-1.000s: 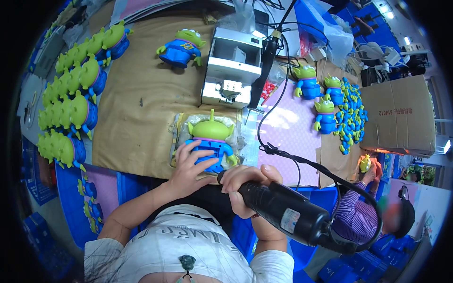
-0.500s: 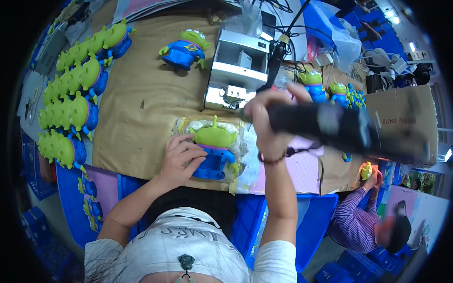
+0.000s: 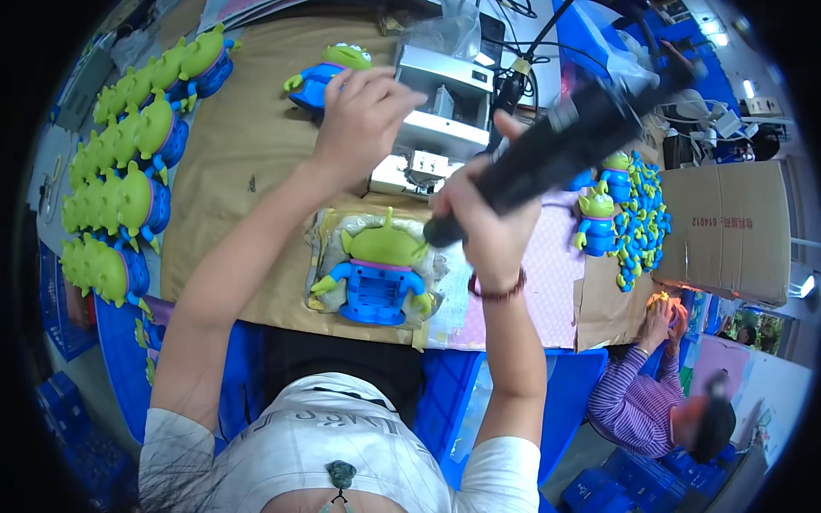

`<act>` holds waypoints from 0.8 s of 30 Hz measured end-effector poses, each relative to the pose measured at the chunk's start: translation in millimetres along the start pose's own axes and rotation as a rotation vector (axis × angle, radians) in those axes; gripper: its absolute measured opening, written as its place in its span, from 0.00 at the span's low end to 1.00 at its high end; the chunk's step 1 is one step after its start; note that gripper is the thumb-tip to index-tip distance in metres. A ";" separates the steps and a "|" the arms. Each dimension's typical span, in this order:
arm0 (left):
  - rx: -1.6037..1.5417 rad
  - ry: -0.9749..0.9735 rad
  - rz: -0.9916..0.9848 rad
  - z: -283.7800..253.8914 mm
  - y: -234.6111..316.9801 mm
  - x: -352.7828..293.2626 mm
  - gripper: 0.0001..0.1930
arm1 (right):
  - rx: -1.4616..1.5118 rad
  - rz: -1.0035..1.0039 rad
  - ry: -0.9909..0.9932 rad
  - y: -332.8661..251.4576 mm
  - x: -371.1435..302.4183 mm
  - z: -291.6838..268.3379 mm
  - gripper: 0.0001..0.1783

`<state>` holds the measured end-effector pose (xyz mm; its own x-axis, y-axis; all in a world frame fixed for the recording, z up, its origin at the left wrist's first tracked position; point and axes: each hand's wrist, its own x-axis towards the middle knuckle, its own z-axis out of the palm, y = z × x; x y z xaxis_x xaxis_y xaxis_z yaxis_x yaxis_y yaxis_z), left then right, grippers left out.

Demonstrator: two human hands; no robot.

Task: Assembling plastic toy alien figurines using a handheld power tool on a factory workbench.

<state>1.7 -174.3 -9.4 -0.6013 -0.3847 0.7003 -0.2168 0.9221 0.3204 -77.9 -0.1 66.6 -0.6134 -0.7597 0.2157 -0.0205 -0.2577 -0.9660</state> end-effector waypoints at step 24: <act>-0.422 -0.297 -0.307 -54.7 54.9 -265.3 0.52 | -0.019 -0.573 -0.463 41.1 -142.4 -8.9 0.48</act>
<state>191.4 -23.9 -142.6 -0.7618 -0.5469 0.3471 -0.1268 0.6515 0.7480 1.6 102.8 -5.1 -0.1067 -0.6843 0.7213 -0.2540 -0.6826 -0.6852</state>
